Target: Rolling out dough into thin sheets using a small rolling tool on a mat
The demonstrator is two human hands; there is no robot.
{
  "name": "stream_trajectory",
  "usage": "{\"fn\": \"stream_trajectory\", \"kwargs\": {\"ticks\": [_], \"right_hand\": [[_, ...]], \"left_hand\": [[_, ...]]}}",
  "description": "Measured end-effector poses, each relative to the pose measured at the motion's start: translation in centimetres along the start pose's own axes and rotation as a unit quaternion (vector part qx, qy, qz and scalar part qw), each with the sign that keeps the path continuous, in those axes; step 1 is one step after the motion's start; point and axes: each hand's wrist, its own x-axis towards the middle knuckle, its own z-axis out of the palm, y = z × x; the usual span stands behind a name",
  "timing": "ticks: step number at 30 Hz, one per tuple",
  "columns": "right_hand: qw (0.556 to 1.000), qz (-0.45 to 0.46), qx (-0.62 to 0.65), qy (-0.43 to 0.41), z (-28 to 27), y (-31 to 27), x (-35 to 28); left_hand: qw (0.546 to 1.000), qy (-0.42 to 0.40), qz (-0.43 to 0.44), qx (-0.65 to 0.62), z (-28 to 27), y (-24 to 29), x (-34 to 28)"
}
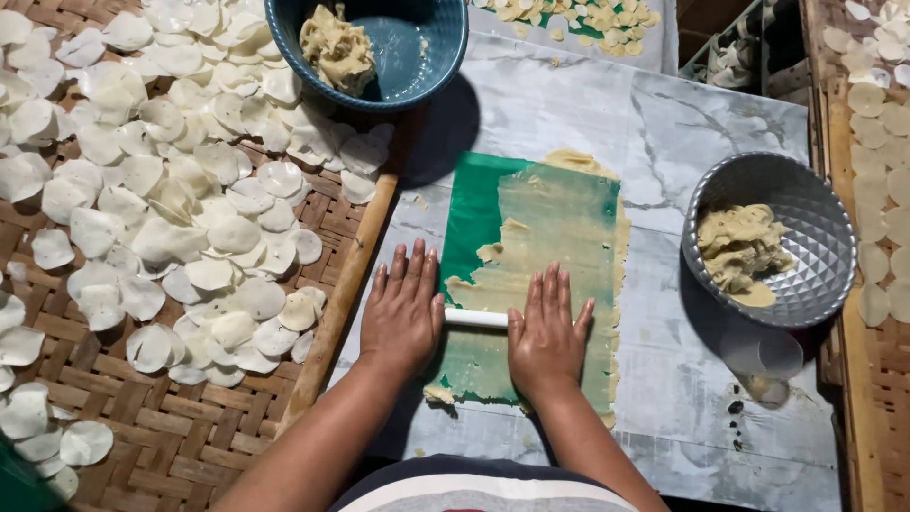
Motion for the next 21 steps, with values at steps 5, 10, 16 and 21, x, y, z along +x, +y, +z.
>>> {"fn": "stream_trajectory", "kwargs": {"ticks": [5,10,16,21], "right_hand": [[0.999,0.022,-0.004,-0.048,-0.3,0.6,6.0],[0.994,0.042,-0.013,-0.104,-1.7,-0.1,5.7],[0.998,0.003,0.016,-0.057,-0.9,-0.1,-2.4],[0.992,0.001,0.123,-0.008,0.4,1.9,-0.8]], "left_hand": [[1.000,-0.007,-0.013,-0.005,1.6,-1.6,6.4],[1.000,-0.016,-0.020,-0.010,0.0,-0.8,5.7],[0.999,-0.022,0.016,-0.022,0.0,0.2,-2.2],[0.999,-0.015,0.050,0.007,1.5,-0.7,-2.9]]}}
